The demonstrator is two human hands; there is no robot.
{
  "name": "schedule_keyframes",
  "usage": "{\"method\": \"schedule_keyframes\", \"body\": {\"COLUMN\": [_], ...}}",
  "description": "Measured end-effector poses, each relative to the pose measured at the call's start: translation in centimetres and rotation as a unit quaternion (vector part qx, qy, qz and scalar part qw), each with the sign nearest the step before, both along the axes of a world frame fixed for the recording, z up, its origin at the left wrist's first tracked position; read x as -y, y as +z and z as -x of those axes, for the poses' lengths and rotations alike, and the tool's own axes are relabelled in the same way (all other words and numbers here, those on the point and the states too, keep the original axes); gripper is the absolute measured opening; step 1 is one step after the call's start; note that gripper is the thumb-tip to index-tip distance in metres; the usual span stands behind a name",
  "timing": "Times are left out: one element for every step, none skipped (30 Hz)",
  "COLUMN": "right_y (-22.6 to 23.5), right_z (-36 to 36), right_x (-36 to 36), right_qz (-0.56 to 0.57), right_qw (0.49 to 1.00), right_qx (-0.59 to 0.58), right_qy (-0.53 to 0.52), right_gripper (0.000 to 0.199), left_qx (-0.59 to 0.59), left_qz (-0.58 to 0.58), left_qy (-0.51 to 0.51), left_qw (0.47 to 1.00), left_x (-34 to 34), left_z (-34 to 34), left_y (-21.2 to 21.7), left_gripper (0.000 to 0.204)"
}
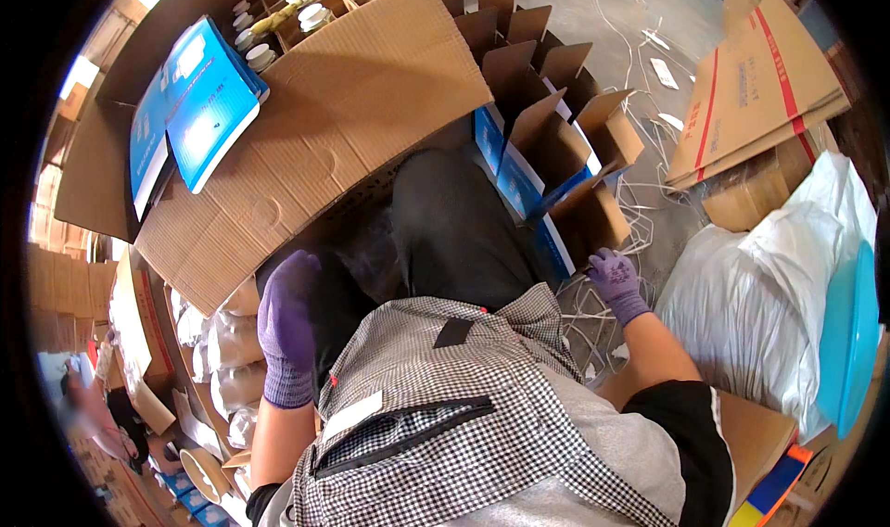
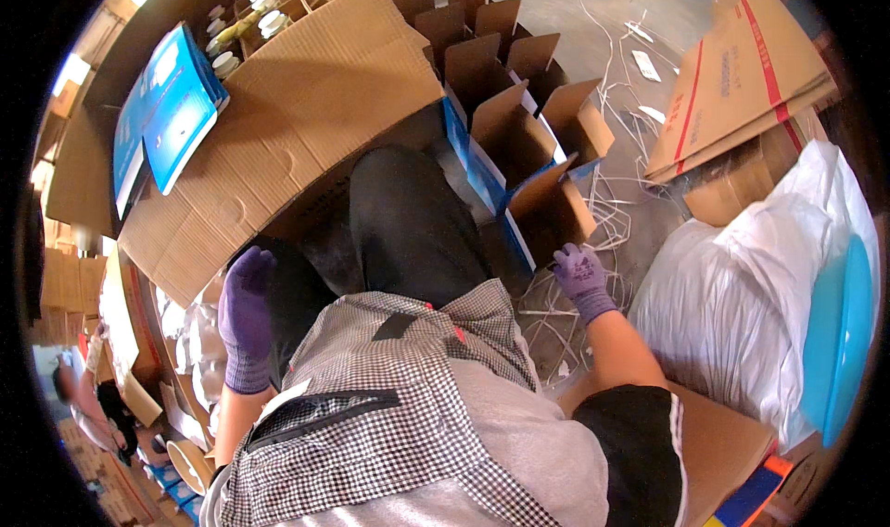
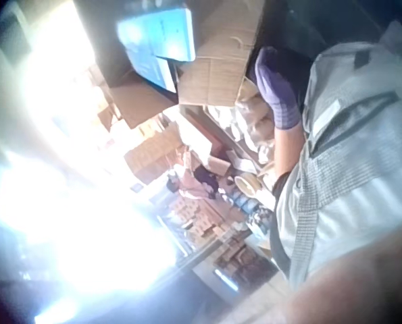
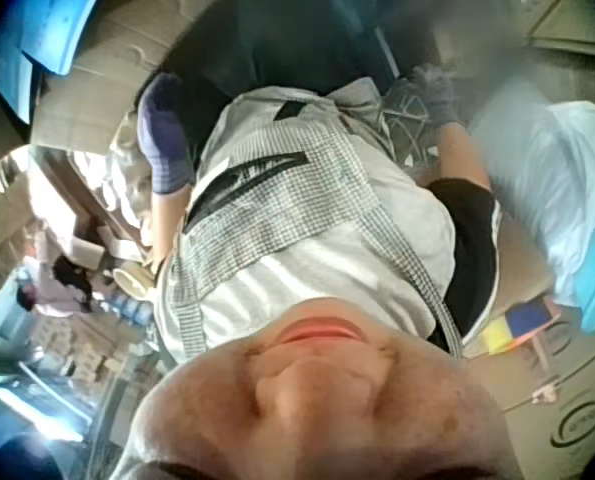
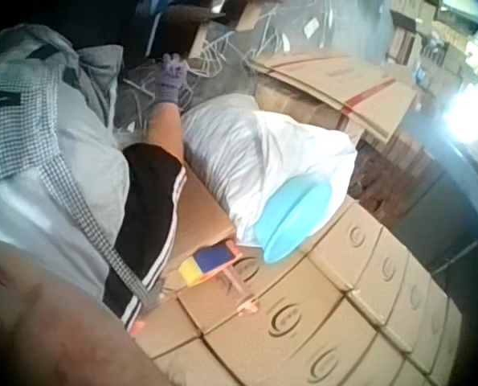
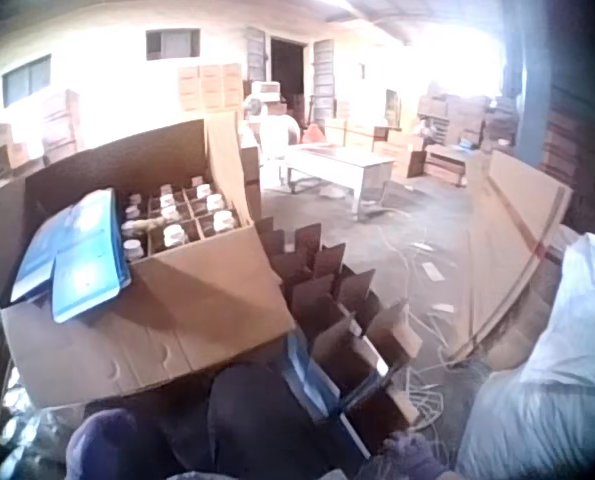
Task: The person sits on the floor in a warehouse and repeatedly folds flat cardboard pieces into small rectangular boxes. They manipulate the flaps to form the box structure and place the finished boxes into a larger cardboard container.
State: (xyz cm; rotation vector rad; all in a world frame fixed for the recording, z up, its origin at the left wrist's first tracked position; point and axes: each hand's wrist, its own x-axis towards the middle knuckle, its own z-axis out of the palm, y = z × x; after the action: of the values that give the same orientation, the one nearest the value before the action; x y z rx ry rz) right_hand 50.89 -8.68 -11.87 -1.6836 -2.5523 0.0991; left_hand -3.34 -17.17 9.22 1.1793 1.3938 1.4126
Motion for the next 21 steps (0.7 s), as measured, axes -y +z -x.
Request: {"method": "schedule_keyframes", "body": {"right_y": [-1.2, -2.2, -2.7, -3.0, -3.1, -3.2, -3.1, -2.9, -2.9, -3.1, -0.6, 1.7, 2.7, 3.4, 4.5, 5.4, 6.6, 8.7, 11.4, 14.2, 16.9], "right_z": [0.2, 0.4, 0.5, 0.4, 0.1, -0.3, -0.9, -1.6, -2.0, -2.5, -1.3, -0.7, -1.1, -1.2, -1.2, -1.3, -1.0, 0.5, 3.2, 6.3, 9.4], "right_x": [-1.0, -1.9, -2.8, -3.5, -4.1, -4.6, -4.7, -4.8, -4.6, -4.1, -3.5, -3.1, -2.3, -1.9, -2.6, -2.7, -2.9, -3.2, -3.1, -3.0, -3.0], "right_qz": [0.008, 0.017, 0.026, 0.022, 0.019, 0.016, -0.003, -0.002, -0.002, 0.015, 0.09, 0.121, 0.095, 0.068, 0.029, -0.008, -0.044, -0.066, -0.088, -0.112, -0.156], "right_qw": [1.0, 0.998, 0.996, 0.997, 0.997, 0.998, 1.0, 0.999, 0.999, 0.997, 0.99, 0.986, 0.989, 0.99, 0.991, 0.988, 0.981, 0.975, 0.966, 0.954, 0.954], "right_qx": [-0.004, -0.008, -0.012, -0.014, -0.016, -0.018, -0.016, -0.03, -0.05, -0.068, -0.077, -0.072, -0.055, -0.038, -0.075, -0.113, -0.152, -0.192, -0.232, -0.273, -0.258], "right_qy": [-0.027, -0.054, -0.079, -0.075, -0.071, -0.063, -0.025, -0.023, -0.018, -0.044, -0.077, -0.092, -0.103, -0.116, -0.108, -0.109, -0.114, -0.094, -0.077, -0.06, -0.004], "right_gripper": [0.023, 0.023, 0.023, 0.023, 0.024, 0.024, 0.026, 0.023, 0.019, 0.036, 0.053, 0.059, 0.059, 0.059, 0.056, 0.052, 0.049, 0.046, 0.042, 0.039, 0.033], "left_qx": [0.008, 0.015, -0.005, -0.026, -0.048, -0.057, -0.066, -0.076, -0.235, -0.345, -0.512, -0.597, -0.617, -0.637, -0.652, -0.664, -0.698, -0.727, -0.719, -0.702, -0.692], "left_qz": [-0.003, -0.005, -0.013, -0.021, -0.028, -0.035, -0.045, -0.062, -0.091, -0.163, -0.205, -0.217, -0.196, -0.17, -0.149, -0.134, -0.084, -0.035, -0.072, -0.12, -0.134], "left_qy": [-0.001, -0.002, -0.008, -0.014, -0.019, -0.021, -0.02, -0.011, -0.025, -0.008, 0.03, 0.101, 0.143, 0.187, 0.203, 0.211, 0.17, 0.126, 0.135, 0.138, 0.135], "left_qw": [1.0, 1.0, 1.0, 0.999, 0.998, 0.998, 0.997, 0.995, 0.967, 0.924, 0.834, 0.766, 0.749, 0.728, 0.716, 0.705, 0.69, 0.674, 0.679, 0.688, 0.696], "left_x": [-0.1, -0.4, -0.6, -0.9, -1.1, -1.0, -1.1, -1.3, -2.6, -3.6, -4.6, -5.7, -7.3, -8.8, -9.4, -10.2, -10.9, -11.2, -11.3, -10.9, -10.4], "left_z": [0.1, 0.2, 0.2, 0.2, 0.1, -0.1, -0.7, -0.9, -1.7, -1.0, -0.6, 0.1, 1.0, 2.6, 5.0, 7.2, 9.1, 10.4, 10.3, 10.7, 10.1], "left_y": [0.3, 0.6, 1.0, 1.6, 2.1, 2.6, 3.2, 3.8, 7.1, 8.2, 10.9, 12.5, 14.0, 15.3, 15.2, 14.4, 13.4, 12.7, 12.5, 12.4, 13.0], "left_gripper": [0.044, 0.043, 0.043, 0.042, 0.042, 0.043, 0.044, 0.045, 0.053, 0.058, 0.066, 0.081, 0.095, 0.103, 0.102, 0.102, 0.097, 0.093, 0.079, 0.066, 0.06]}}
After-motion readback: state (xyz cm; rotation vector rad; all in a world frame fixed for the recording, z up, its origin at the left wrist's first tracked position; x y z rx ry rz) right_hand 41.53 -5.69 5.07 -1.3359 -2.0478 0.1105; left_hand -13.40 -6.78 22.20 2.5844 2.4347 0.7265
